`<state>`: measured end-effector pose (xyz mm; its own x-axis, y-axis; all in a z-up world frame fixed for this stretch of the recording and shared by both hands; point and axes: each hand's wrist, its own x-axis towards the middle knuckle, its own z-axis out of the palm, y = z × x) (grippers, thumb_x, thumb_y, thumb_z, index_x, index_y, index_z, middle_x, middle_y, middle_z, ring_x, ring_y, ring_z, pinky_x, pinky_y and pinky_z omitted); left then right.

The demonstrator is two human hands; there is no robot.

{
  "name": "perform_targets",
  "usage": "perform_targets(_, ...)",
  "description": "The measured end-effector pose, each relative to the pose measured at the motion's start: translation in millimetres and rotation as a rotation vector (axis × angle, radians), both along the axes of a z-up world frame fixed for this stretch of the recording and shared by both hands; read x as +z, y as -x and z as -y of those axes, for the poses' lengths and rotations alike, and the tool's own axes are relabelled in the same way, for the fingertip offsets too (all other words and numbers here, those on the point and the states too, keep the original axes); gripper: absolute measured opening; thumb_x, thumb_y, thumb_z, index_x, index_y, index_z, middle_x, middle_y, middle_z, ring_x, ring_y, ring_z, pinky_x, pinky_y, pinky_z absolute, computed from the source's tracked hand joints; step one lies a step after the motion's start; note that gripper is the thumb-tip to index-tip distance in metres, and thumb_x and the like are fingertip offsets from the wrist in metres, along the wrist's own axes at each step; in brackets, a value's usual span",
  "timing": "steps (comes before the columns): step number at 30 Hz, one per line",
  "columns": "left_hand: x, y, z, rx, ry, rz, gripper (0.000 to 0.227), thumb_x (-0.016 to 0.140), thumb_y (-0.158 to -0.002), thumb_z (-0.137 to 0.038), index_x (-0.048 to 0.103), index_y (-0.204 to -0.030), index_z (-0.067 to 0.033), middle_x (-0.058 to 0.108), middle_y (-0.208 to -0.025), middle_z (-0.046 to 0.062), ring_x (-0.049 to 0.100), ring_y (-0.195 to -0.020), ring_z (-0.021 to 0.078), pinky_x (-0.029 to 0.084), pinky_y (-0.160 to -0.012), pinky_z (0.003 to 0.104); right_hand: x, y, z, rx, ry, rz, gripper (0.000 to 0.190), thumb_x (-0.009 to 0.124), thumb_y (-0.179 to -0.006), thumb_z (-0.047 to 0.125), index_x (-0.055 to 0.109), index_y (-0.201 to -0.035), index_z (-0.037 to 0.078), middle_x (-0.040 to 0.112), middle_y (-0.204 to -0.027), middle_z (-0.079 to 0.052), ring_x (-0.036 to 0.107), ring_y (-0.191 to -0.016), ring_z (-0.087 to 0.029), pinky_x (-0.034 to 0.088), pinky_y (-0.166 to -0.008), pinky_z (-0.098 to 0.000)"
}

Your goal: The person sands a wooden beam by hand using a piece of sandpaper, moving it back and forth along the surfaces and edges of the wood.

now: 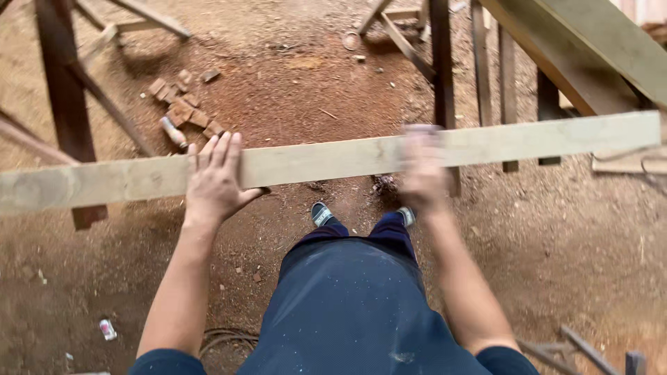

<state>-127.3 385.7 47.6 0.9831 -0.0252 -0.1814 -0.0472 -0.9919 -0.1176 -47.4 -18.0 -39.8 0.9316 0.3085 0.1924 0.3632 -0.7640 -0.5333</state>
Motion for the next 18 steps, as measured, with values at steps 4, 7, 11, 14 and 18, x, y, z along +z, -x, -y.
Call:
perform_targets(4,-14,2,-5,0.058,0.059,0.074,0.132,0.081,-0.051,-0.078,0.036,-0.157,-0.0146,0.047,-0.151,0.005,0.04,-0.143,0.0222,0.019,-0.126,0.05,0,37,-119,0.478,-0.08,0.34,0.048,0.057,-0.097,0.004,0.053,-0.144,0.012,0.063,-0.143,-0.011,0.064,-0.133,-0.024,0.049,-0.115,-0.04)
perform_targets(7,-24,6,-8,0.016,0.124,0.242,0.134,0.081,-0.048,-0.08,0.04,-0.154,-0.0102,0.052,-0.149,0.008,0.046,-0.14,0.0243,0.022,-0.125,0.051,-2,36,-98,0.39,-0.023,0.318,0.053,0.052,-0.097,0.001,0.051,-0.149,0.007,0.059,-0.147,-0.015,0.064,-0.132,-0.027,0.051,-0.113,-0.0393)
perform_targets(11,-40,10,-12,0.003,0.159,0.294,0.13,0.083,-0.051,-0.083,0.046,-0.151,-0.01,0.057,-0.142,0.009,0.05,-0.135,0.0262,0.024,-0.125,0.051,3,10,19,-0.001,0.494,0.419,0.041,0.037,-0.113,0.005,0.039,-0.153,-0.004,0.052,-0.152,-0.032,0.063,-0.134,-0.037,0.056,-0.097,-0.0425)
perform_targets(14,-43,7,-16,0.016,0.132,0.281,0.131,0.083,-0.047,-0.082,0.049,-0.151,-0.0102,0.057,-0.142,0.008,0.05,-0.135,0.0249,0.024,-0.126,0.049,1,10,35,-0.116,0.548,0.513,0.042,0.037,-0.116,0.016,0.038,-0.154,-0.001,0.05,-0.153,-0.025,0.062,-0.139,-0.037,0.054,-0.114,-0.045)
perform_targets(18,-45,6,-11,0.035,0.159,0.308,0.128,0.083,-0.05,-0.081,0.049,-0.152,-0.0107,0.055,-0.15,0.008,0.047,-0.141,0.0235,0.023,-0.127,0.047,-4,18,-61,0.185,0.362,0.463,0.045,0.043,-0.107,0.014,0.05,-0.147,-0.005,0.058,-0.142,-0.026,0.066,-0.125,-0.036,0.055,-0.107,-0.0461)
